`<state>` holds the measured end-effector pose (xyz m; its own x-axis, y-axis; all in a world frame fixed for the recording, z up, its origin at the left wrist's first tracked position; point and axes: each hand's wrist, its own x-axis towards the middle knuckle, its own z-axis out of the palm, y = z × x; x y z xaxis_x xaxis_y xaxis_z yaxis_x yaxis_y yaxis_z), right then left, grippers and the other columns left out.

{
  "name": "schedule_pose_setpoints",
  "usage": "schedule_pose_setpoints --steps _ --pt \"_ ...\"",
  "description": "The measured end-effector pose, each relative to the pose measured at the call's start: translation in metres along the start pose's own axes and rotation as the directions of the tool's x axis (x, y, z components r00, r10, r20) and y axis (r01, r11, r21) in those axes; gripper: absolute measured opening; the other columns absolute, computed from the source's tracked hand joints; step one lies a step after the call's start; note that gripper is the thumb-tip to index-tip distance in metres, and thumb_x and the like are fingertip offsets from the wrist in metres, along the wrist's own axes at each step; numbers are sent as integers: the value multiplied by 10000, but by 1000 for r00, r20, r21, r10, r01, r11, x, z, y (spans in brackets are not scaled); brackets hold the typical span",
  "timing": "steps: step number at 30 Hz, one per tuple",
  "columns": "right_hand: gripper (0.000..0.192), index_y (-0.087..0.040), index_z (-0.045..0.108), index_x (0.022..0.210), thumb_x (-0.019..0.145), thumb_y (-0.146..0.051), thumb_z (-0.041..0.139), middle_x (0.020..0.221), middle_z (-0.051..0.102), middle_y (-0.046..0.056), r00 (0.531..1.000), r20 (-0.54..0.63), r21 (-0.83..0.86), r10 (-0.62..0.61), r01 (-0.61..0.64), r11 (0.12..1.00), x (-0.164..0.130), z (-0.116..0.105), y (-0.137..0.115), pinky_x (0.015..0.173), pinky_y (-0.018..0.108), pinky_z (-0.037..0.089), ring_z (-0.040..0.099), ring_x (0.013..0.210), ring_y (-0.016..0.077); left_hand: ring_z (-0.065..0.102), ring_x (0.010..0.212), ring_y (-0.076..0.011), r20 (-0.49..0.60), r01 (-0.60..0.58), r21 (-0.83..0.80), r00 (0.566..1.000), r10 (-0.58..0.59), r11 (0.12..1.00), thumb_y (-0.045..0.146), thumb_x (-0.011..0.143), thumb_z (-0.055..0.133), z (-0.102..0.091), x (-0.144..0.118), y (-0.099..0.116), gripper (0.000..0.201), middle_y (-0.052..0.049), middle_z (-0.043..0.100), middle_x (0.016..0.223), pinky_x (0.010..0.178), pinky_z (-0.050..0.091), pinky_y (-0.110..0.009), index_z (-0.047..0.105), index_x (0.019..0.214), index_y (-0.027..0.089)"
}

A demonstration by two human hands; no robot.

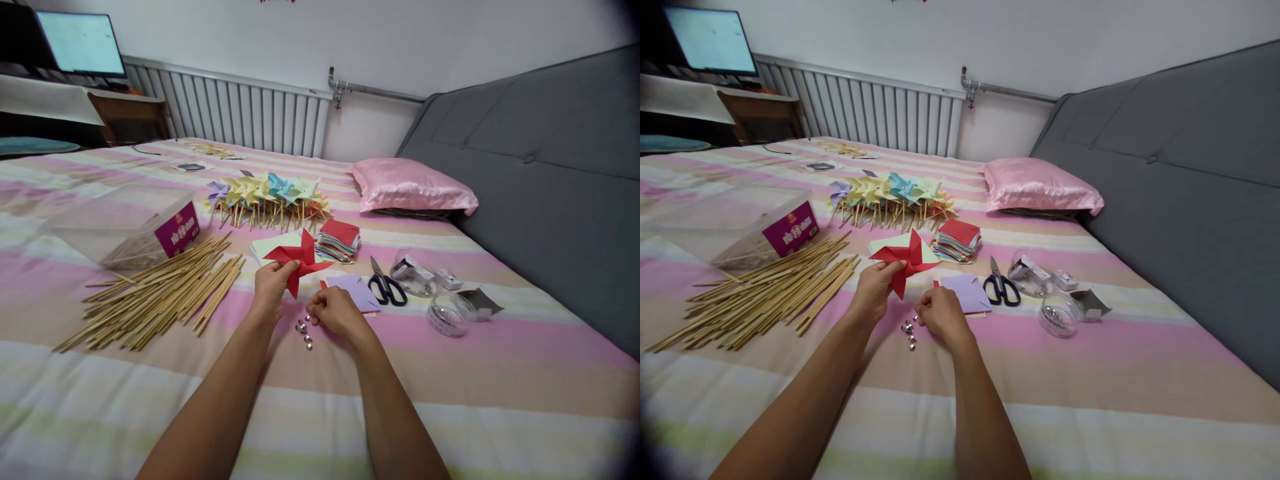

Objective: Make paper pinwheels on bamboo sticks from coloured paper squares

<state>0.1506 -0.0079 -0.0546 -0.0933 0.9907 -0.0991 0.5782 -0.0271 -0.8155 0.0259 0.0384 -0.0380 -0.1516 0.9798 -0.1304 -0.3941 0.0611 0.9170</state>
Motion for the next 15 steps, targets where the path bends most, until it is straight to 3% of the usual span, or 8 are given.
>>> schedule_pose_setpoints --steps 6,9,15 --pt "226 -191 717 799 657 -106 563 789 721 31 994 32 -146 -105 109 983 -2 -4 1 624 217 423 633 717 150 544 487 -92 5 -1 0 1000 1 1000 188 506 742 0 1 0 147 -3 646 538 464 384 -188 652 596 113" --pt "215 -199 729 778 647 -104 586 766 721 19 991 92 -189 -98 114 975 -4 -3 -2 614 215 415 631 716 150 548 488 -94 2 -5 -5 1000 5 1000 189 501 749 0 0 0 155 -5 650 544 465 388 -190 654 598 114" --pt "212 -187 730 732 702 -73 553 760 723 32 991 79 -201 -110 124 972 -4 -1 -5 643 225 412 630 721 154 539 464 -98 8 5 -4 1000 -5 1000 189 498 749 1 -1 1 153 -4 635 518 457 389 -201 646 583 116"
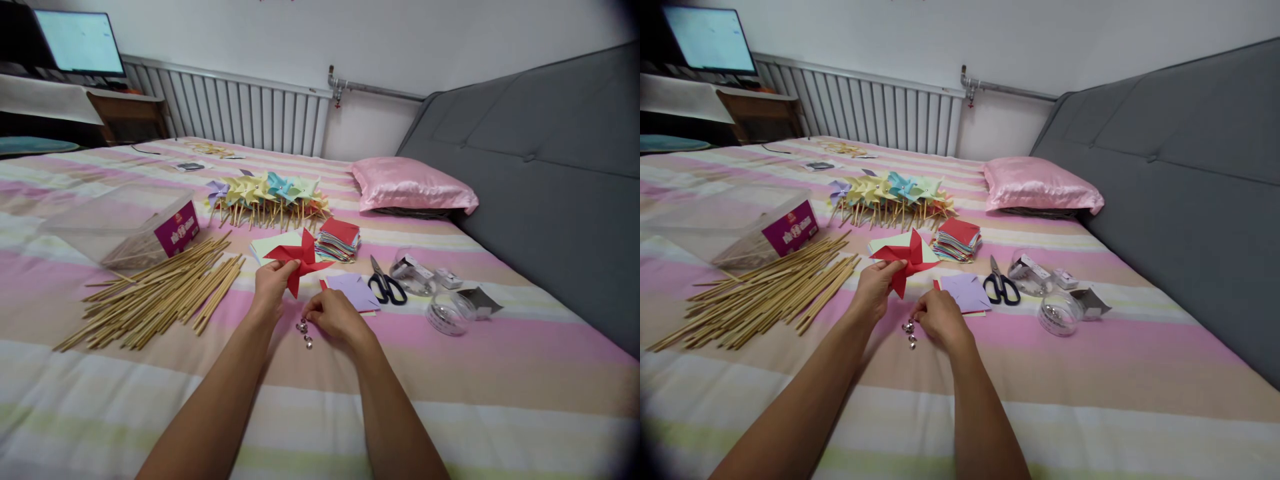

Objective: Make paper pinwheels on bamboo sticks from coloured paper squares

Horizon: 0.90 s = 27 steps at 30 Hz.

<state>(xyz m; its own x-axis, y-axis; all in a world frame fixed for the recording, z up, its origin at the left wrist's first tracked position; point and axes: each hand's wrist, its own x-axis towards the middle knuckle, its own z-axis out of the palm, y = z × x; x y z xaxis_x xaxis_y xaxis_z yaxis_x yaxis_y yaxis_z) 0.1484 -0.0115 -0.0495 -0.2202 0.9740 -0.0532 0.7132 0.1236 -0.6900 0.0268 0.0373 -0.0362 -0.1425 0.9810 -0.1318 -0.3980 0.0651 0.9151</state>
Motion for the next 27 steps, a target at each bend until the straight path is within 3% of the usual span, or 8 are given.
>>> schedule_pose_setpoints --steps 13,20,27 --pt "265 -171 710 781 733 -37 487 746 700 49 993 -107 -56 56 -62 997 5 4 3 680 225 405 610 690 140 540 454 -109 9 1 5 1000 -1 1000 193 495 746 1 -1 0 160 -5 629 507 435 386 -208 634 577 114" --pt "240 -156 702 772 763 -72 477 736 701 64 995 -89 -47 44 -48 998 2 -2 3 655 226 398 613 699 150 557 492 -110 10 -11 3 1000 11 1000 205 494 757 -2 1 -2 180 -14 648 546 474 401 -207 648 602 110" --pt "196 -177 710 758 652 -73 582 769 700 69 993 -79 -129 87 -97 987 -2 -3 -2 623 235 380 610 731 169 556 491 -106 18 -23 -4 1000 23 1000 196 503 752 -2 2 -3 156 -16 647 545 480 395 -206 653 590 112"
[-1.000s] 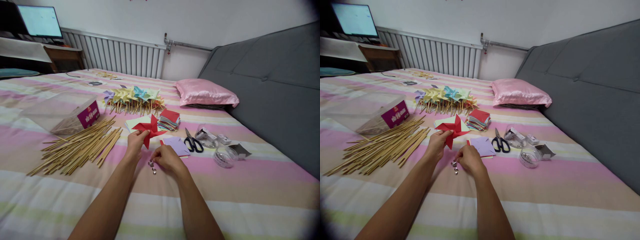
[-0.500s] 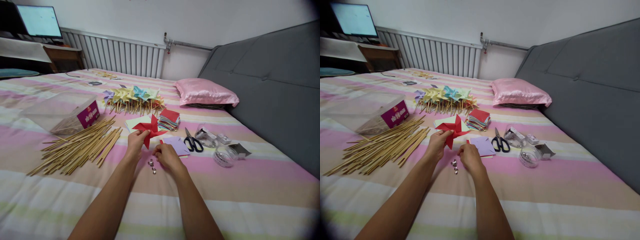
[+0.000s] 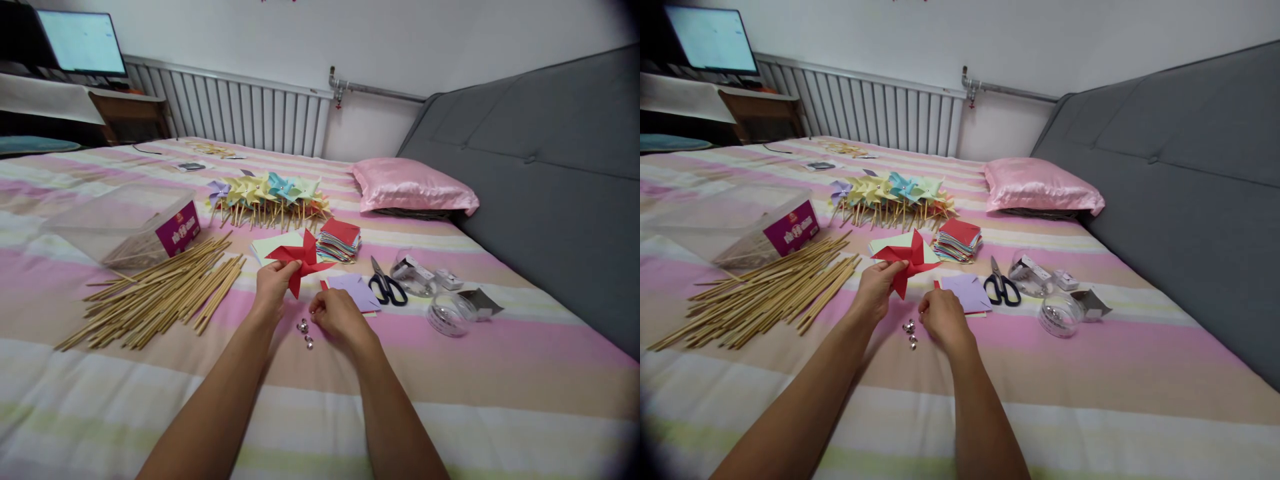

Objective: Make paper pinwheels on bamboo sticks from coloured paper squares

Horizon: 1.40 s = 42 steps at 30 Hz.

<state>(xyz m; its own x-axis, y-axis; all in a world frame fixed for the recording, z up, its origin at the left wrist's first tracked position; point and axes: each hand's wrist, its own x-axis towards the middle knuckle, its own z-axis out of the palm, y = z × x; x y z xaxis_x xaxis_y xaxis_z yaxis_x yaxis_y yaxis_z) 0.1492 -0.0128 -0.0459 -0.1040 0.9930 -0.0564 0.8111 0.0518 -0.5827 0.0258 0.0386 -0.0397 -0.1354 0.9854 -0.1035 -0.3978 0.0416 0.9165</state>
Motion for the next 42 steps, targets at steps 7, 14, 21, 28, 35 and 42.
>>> schedule_pose_setpoints --steps 7,14,21,28,35,42 --pt "166 -191 691 665 659 -75 572 714 685 57 1000 14 -105 11 -9 994 -3 -4 -6 584 251 342 602 706 174 556 476 -111 3 31 -7 1000 -31 999 186 505 748 2 -3 3 150 -15 647 537 459 396 -209 653 595 114" --pt "108 -165 674 796 749 -200 583 703 652 2 950 39 539 -309 241 807 -12 -27 -6 558 205 421 561 586 102 477 424 -81 1 -48 78 999 48 996 200 530 733 2 -3 2 134 23 568 449 448 356 -204 618 529 130" --pt "153 -168 678 788 748 -311 638 794 681 38 887 -428 546 -173 406 732 -4 -27 -5 557 220 411 543 602 108 484 424 -93 67 -100 188 994 89 977 206 503 723 10 -10 -2 140 10 579 448 437 338 -203 604 504 132" --pt "142 -164 689 816 766 -273 613 774 693 37 883 -454 511 -121 369 776 1 -22 0 567 229 407 552 596 117 525 491 -100 186 -65 146 982 38 987 220 531 720 10 -13 -3 134 -23 639 541 503 375 -202 661 581 111" --pt "115 -200 734 753 703 -290 682 742 623 17 831 -550 422 -85 364 830 1 -27 2 573 235 396 505 628 119 562 549 -121 285 43 116 956 -75 992 280 543 765 6 -14 1 212 -51 658 595 567 401 -226 681 626 104" --pt "155 -194 739 732 671 -334 715 714 601 21 833 -552 463 -43 349 815 4 -27 7 566 245 395 510 640 130 578 594 -136 341 62 94 936 -91 994 286 550 781 5 -13 2 234 -55 670 626 608 413 -245 706 676 103"
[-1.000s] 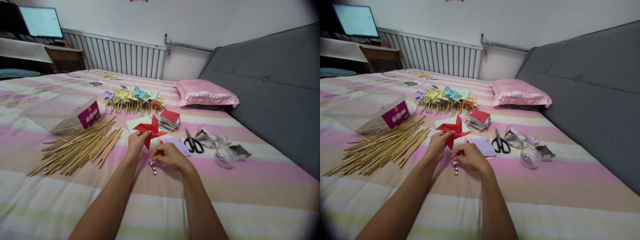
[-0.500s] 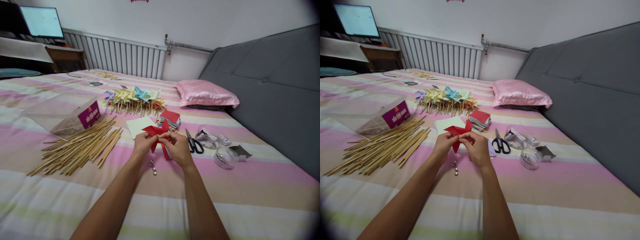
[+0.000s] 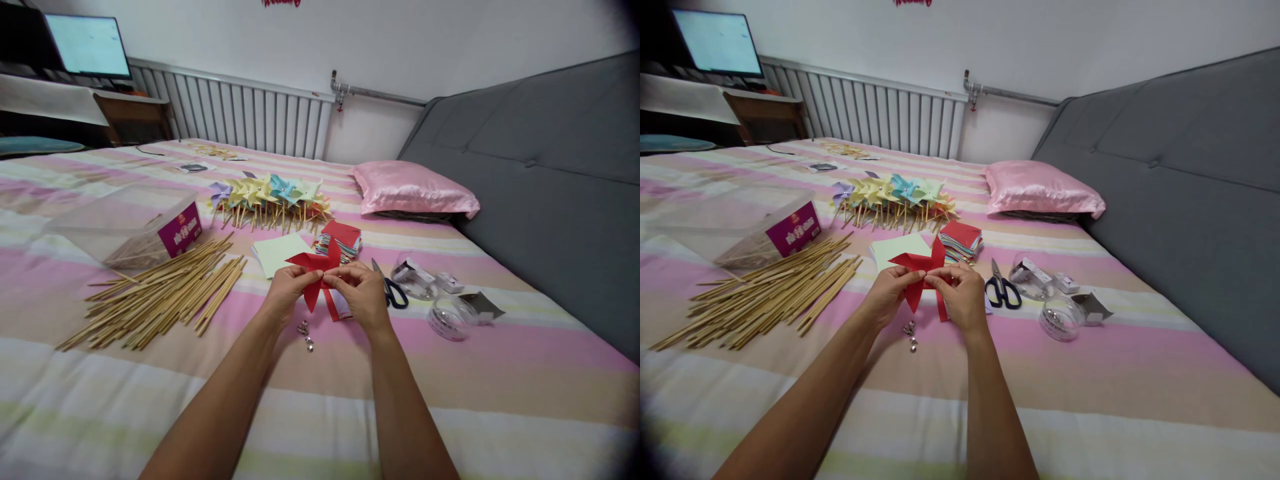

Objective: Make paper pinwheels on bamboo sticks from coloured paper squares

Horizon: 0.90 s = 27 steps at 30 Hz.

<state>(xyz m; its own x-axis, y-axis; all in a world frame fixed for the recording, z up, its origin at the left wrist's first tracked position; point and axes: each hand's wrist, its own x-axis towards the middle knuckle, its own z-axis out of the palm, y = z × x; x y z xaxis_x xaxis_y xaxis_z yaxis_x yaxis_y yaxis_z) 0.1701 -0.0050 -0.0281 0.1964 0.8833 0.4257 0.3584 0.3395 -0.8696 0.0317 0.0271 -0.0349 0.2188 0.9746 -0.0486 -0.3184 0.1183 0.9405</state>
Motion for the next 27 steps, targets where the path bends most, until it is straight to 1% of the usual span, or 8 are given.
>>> schedule_pose_setpoints --steps 3,7,12,18,27 --pt "159 -190 737 726 675 -338 708 706 604 22 1000 -5 14 -10 10 1000 0 0 1 564 254 394 505 622 130 570 577 -124 6 -6 -3 1000 6 1000 283 551 784 0 0 0 228 -44 669 618 593 401 -234 710 676 108" --pt "149 -188 730 727 700 -326 681 719 620 24 1000 9 27 -19 19 999 1 0 1 586 264 400 516 635 136 564 561 -115 -28 -25 25 999 25 999 281 542 791 0 0 0 223 -38 668 602 584 392 -227 708 655 108" --pt "159 -183 725 738 726 -325 654 718 626 27 999 41 38 -17 16 999 1 0 4 605 263 404 522 657 142 577 581 -125 -58 -72 41 996 74 997 272 525 799 1 1 -1 222 -45 676 616 597 403 -234 701 635 106" --pt "169 -181 722 741 733 -332 648 740 629 28 998 54 63 -16 12 998 2 1 6 582 255 392 513 639 134 582 593 -128 -46 -93 43 994 95 995 284 518 802 3 -2 2 238 -52 685 636 607 416 -237 708 642 103" --pt "169 -190 714 724 730 -346 651 740 629 26 997 70 65 -13 8 998 1 -1 5 595 263 398 520 654 143 539 524 -107 -54 -125 83 990 130 989 304 510 803 4 -3 3 232 -26 648 560 552 393 -230 684 574 115"
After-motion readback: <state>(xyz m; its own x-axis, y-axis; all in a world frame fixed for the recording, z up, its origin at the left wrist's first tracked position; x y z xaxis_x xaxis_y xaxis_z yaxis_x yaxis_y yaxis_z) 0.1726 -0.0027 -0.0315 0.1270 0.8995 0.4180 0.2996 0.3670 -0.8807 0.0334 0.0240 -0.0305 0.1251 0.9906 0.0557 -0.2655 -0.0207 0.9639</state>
